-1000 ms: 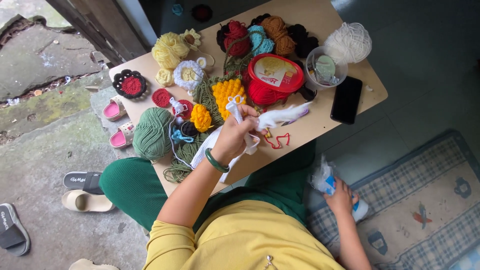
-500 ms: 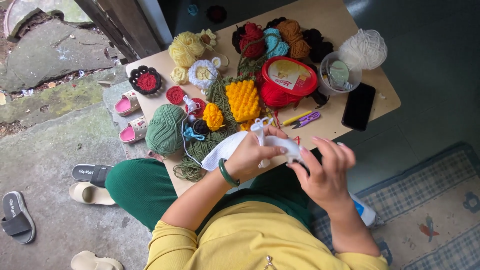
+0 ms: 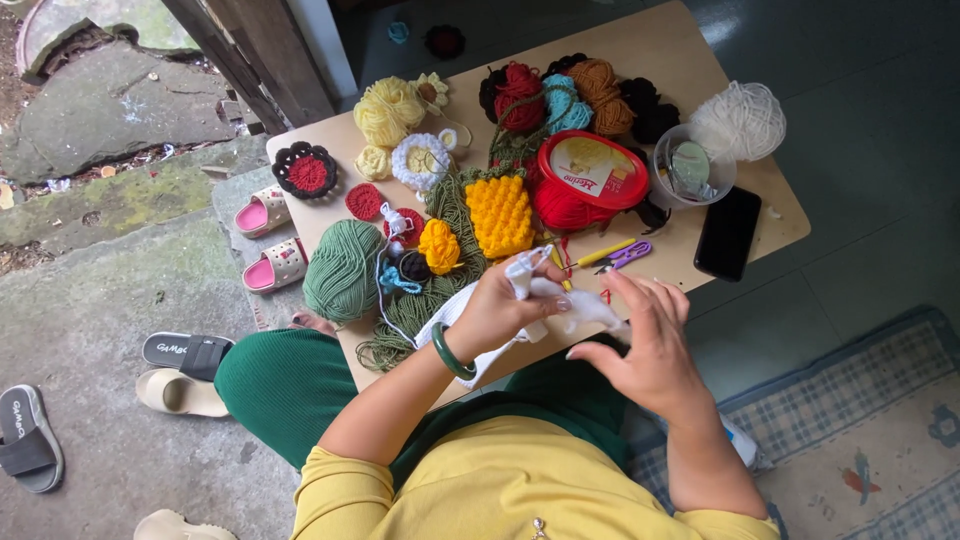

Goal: Stuffing a small white fabric pouch with white fiberfill using a small tool

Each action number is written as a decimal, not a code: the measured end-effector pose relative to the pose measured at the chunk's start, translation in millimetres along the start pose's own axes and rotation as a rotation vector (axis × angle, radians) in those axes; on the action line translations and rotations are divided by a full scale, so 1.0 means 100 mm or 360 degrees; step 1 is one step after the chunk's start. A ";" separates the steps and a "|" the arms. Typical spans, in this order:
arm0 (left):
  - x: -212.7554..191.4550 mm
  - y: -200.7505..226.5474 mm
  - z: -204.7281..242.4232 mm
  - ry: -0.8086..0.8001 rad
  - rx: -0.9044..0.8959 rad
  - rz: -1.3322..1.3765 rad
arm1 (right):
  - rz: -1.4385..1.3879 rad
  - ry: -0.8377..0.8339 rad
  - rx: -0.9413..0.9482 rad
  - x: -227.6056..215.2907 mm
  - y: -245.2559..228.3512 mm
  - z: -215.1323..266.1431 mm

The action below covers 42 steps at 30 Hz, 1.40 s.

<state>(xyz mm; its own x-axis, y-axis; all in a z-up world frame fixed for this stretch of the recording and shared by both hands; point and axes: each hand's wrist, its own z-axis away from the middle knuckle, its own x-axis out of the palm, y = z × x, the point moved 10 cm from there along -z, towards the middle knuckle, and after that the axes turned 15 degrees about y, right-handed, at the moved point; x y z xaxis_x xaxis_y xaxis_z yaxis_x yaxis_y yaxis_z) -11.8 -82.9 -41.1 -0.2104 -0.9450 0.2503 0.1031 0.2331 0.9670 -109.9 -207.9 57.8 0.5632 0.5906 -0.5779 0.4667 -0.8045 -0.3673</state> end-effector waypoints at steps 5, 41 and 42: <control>0.09 -0.12 0.11 -0.0013 -0.0021 -0.0032 | -0.0178 0.0108 0.0246 0.21 0.08 0.18; 0.66 0.23 0.55 0.0173 0.1890 -0.0460 | -0.0493 0.0286 0.0471 -0.84 0.10 -0.08; 0.69 0.23 0.59 0.0155 0.1934 -0.0490 | -0.0587 0.0255 0.0457 -0.83 0.06 -0.08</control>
<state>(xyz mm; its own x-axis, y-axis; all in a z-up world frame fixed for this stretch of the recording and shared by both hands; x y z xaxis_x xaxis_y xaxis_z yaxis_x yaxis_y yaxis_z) -81.5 -129.3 1.8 0.0112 -0.9986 0.0524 -0.9087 0.0117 0.4173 -148.2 -260.7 109.6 0.5041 0.8234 -0.2607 0.4606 -0.5116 -0.7254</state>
